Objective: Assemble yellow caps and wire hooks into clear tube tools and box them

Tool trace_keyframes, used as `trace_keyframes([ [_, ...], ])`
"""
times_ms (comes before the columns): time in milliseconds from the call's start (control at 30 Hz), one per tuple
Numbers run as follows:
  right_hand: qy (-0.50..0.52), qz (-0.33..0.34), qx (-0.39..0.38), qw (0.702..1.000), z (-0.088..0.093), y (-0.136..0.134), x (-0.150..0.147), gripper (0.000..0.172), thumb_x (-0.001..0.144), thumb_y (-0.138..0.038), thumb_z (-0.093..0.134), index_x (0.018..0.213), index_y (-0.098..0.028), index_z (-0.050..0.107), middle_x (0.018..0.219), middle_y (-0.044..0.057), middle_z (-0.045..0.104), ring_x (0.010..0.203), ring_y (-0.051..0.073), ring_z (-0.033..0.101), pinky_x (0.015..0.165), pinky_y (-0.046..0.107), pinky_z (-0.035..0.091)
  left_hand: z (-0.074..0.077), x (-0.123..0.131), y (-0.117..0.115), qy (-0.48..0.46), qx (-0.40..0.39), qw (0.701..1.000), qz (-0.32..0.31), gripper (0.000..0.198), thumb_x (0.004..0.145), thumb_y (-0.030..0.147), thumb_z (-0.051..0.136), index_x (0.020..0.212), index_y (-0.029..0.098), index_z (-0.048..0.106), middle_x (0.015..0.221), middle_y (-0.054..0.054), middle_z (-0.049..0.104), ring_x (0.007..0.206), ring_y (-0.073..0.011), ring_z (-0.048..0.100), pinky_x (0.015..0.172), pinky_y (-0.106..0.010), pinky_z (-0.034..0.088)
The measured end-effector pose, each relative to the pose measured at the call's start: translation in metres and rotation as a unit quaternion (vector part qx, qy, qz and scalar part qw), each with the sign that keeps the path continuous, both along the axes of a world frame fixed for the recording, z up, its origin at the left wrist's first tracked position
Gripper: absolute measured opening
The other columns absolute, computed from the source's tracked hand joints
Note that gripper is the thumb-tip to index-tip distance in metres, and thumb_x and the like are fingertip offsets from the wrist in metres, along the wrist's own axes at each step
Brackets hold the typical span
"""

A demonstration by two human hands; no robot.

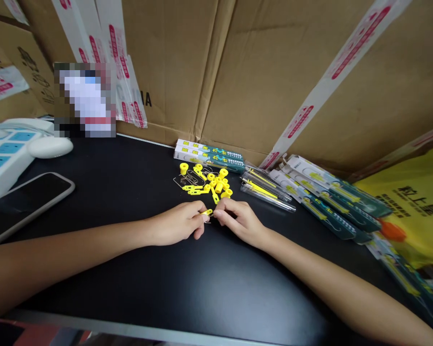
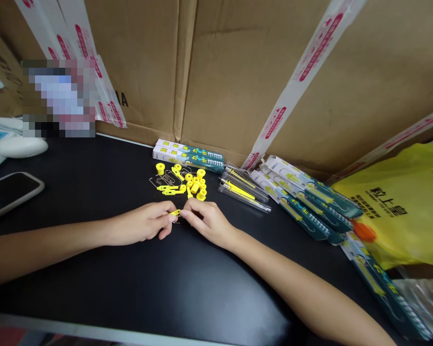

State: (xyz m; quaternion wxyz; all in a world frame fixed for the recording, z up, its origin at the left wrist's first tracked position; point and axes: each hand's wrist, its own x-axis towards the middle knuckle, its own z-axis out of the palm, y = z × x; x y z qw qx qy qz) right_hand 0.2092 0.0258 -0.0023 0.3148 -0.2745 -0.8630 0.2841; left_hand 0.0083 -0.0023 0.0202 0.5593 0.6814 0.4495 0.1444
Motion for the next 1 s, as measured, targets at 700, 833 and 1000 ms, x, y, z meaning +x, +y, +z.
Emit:
trace_keyframes([
  [700, -0.03, 0.002, 0.017, 0.999, -0.003, 0.0, 0.002, 0.026, 0.097, -0.028, 0.045, 0.073, -0.019, 0.05, 0.065, -0.001, 0.053, 0.058, 0.01, 0.047, 0.058, 0.022, 0.038, 0.009, -0.002, -0.003, 0.03, 0.095, 0.994, -0.048, 0.024, 0.096, 0.03, 0.033, 0.077, 0.02, 0.044, 0.068, 0.003, 0.062, 0.063, -0.013, 0.052, 0.064, -0.026, 0.037],
  [833, -0.026, -0.007, 0.023, 0.999, -0.004, -0.002, 0.0, 0.028, 0.097, -0.028, 0.045, 0.071, -0.02, 0.048, 0.064, -0.003, 0.05, 0.056, 0.01, 0.045, 0.057, 0.022, 0.037, 0.007, 0.0, -0.004, 0.029, 0.096, 0.994, -0.044, 0.025, 0.096, 0.03, 0.032, 0.076, 0.02, 0.044, 0.067, 0.002, 0.063, 0.062, -0.0132, 0.052, 0.063, -0.026, 0.037],
  [1000, -0.012, -0.026, 0.029, 0.999, -0.004, -0.004, -0.002, 0.027, 0.097, -0.025, 0.045, 0.071, -0.02, 0.043, 0.063, -0.004, 0.045, 0.055, 0.008, 0.042, 0.055, 0.021, 0.034, 0.007, -0.002, -0.006, 0.032, 0.12, 0.992, -0.037, 0.026, 0.097, 0.031, 0.031, 0.076, 0.021, 0.044, 0.072, 0.002, 0.064, 0.067, -0.0138, 0.053, 0.066, -0.027, 0.036],
])
